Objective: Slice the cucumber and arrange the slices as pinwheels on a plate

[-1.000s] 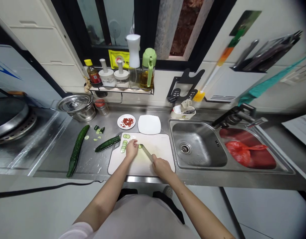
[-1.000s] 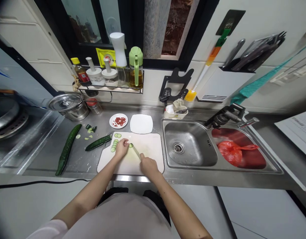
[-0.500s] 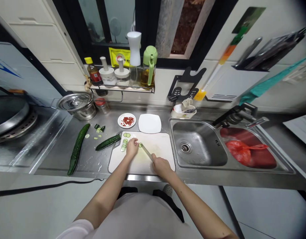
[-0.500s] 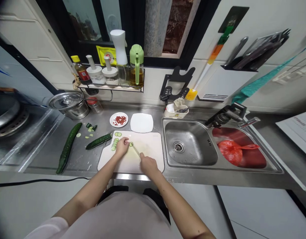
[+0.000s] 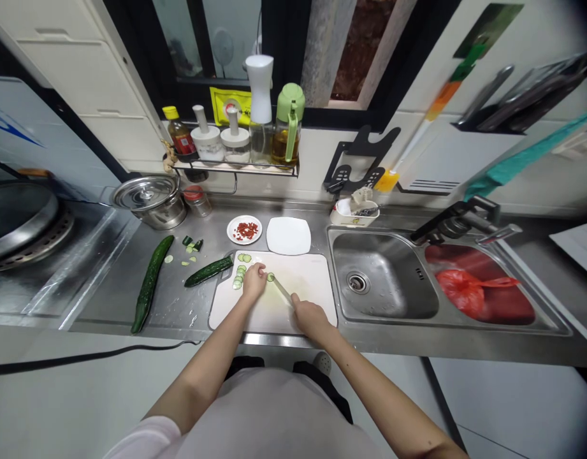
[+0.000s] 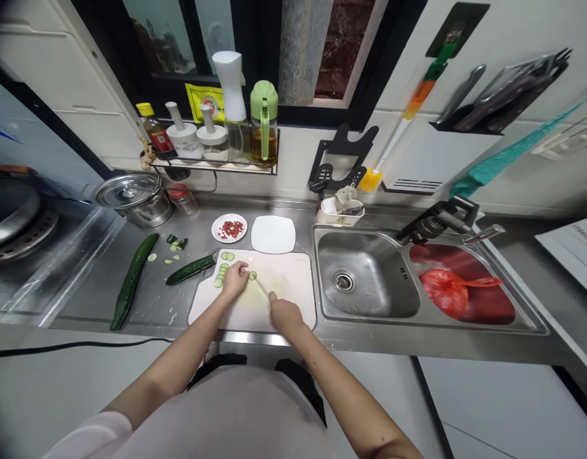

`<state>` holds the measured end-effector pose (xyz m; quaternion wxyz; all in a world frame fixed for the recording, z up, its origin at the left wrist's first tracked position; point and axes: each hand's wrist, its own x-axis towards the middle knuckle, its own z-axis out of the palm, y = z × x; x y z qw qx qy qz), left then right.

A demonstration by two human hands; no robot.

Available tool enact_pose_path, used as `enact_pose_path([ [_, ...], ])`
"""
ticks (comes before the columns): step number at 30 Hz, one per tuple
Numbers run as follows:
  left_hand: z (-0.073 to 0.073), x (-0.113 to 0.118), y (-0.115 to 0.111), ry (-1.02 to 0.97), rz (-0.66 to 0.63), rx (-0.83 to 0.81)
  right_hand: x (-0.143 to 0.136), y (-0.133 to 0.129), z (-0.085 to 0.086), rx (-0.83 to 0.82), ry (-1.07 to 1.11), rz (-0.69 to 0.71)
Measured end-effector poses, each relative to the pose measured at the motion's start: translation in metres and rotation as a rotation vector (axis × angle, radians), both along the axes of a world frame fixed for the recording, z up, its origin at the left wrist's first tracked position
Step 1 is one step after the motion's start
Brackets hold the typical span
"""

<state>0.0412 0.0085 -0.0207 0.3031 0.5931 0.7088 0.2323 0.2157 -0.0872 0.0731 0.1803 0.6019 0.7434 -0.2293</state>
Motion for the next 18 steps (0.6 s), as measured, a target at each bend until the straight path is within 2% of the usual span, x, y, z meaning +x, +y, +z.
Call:
enact_pose_path([
  [18, -0.0007, -0.0003, 0.0002, 0.019, -0.018, 0.006, -0.0048, 0.0080, 0.0017, -0.004, 0.028, 0.007],
])
